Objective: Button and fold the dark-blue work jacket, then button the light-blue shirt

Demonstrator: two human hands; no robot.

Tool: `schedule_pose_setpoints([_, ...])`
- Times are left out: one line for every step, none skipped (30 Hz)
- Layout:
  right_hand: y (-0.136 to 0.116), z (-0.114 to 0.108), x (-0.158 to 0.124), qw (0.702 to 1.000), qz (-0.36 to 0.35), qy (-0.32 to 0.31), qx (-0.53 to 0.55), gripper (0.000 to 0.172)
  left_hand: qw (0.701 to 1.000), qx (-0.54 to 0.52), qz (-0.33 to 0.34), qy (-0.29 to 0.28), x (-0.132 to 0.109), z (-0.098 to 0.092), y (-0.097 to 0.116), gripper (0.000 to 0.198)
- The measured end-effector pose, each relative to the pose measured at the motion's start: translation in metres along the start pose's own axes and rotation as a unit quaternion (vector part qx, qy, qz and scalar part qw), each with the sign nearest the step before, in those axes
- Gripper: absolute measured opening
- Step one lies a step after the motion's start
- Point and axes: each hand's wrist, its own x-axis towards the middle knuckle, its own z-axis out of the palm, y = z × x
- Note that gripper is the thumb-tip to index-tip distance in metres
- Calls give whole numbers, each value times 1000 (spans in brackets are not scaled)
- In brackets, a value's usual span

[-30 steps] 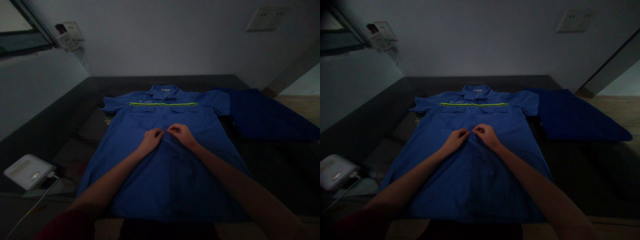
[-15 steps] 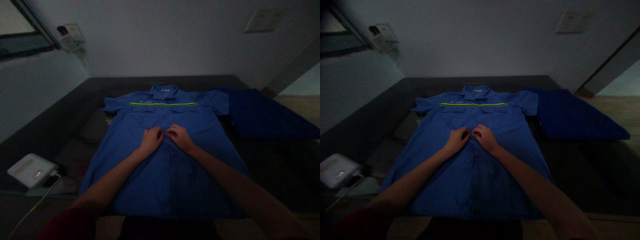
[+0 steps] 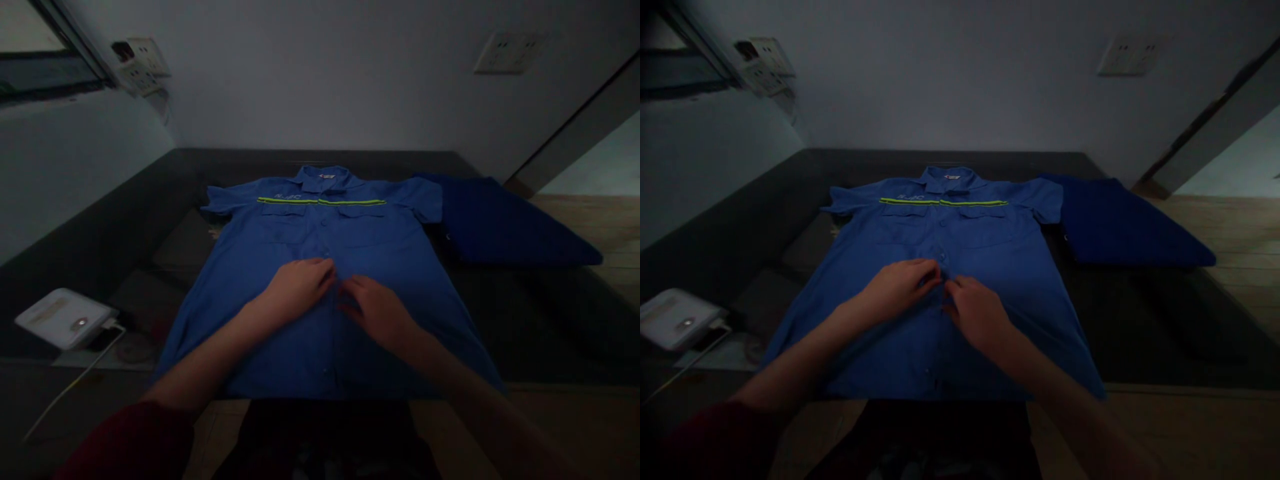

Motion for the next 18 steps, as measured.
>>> schedule_pose_setpoints([-5, 3, -6, 1000, 19, -10, -15, 14, 1000, 0, -6, -7, -7, 3, 5, 13])
schedule_pose_setpoints([-10, 7, -10, 999, 40, -15, -30, 16, 1000, -3, -19, -7, -14, 7, 8, 14])
schedule_pose_setpoints([-13, 11, -13, 997, 61, -16, -43, 18, 999, -9, -38, 2, -19, 14, 10, 14])
schedule_pose_setpoints([-15, 15, -14, 995, 82, -11, -55, 19, 998, -18, -60, 22, -24, 22, 12, 14])
schedule_pose_setpoints([-17, 20, -15, 993, 99, -1, -64, 20, 995, -33, -82, 47, -29, 30, 12, 13])
schedule_pose_setpoints([-18, 24, -16, 992, 108, 11, -69, 21, 991, -51, -99, 73, -32, 39, 12, 13])
schedule_pose_setpoints([-19, 28, -16, 991, 112, 22, -72, 24, 987, -72, -110, 96, -35, 48, 11, 12])
schedule_pose_setpoints([-19, 32, -17, 990, 112, 32, -74, 27, 983, -92, -114, 113, -37, 57, 10, 13])
schedule_pose_setpoints([-19, 36, -18, 990, 110, 40, -74, 31, 980, -111, -112, 124, -38, 64, 9, 14])
schedule_pose_setpoints([-19, 39, -18, 990, 108, 46, -72, 33, 978, -126, -106, 129, -39, 69, 7, 14])
schedule_pose_setpoints([-18, 42, -19, 991, 107, 50, -65, 34, 977, -137, -99, 132, -40, 73, 6, 14])
schedule_pose_setpoints([-17, 44, -20, 991, 108, 54, -55, 34, 976, -143, -93, 133, -41, 76, 5, 14])
schedule_pose_setpoints([-15, 45, -21, 992, 110, 57, -40, 34, 976, -145, -89, 133, -41, 78, 4, 14])
schedule_pose_setpoints([-14, 45, -22, 992, 111, 58, -22, 32, 976, -146, -89, 132, -41, 79, 4, 14])
schedule_pose_setpoints([-11, 44, -23, 992, 110, 56, -3, 30, 977, -145, -91, 130, -41, 79, 4, 14])
schedule_pose_setpoints([-9, 43, -24, 993, 108, 53, 16, 28, 977, -144, -94, 129, -41, 79, 4, 14])
schedule_pose_setpoints([-7, 42, -25, 993, 105, 48, 34, 25, 977, -142, -99, 127, -41, 79, 4, 14])
schedule_pose_setpoints([-5, 41, -26, 992, 103, 43, 51, 23, 976, -141, -105, 126, -41, 79, 5, 14])
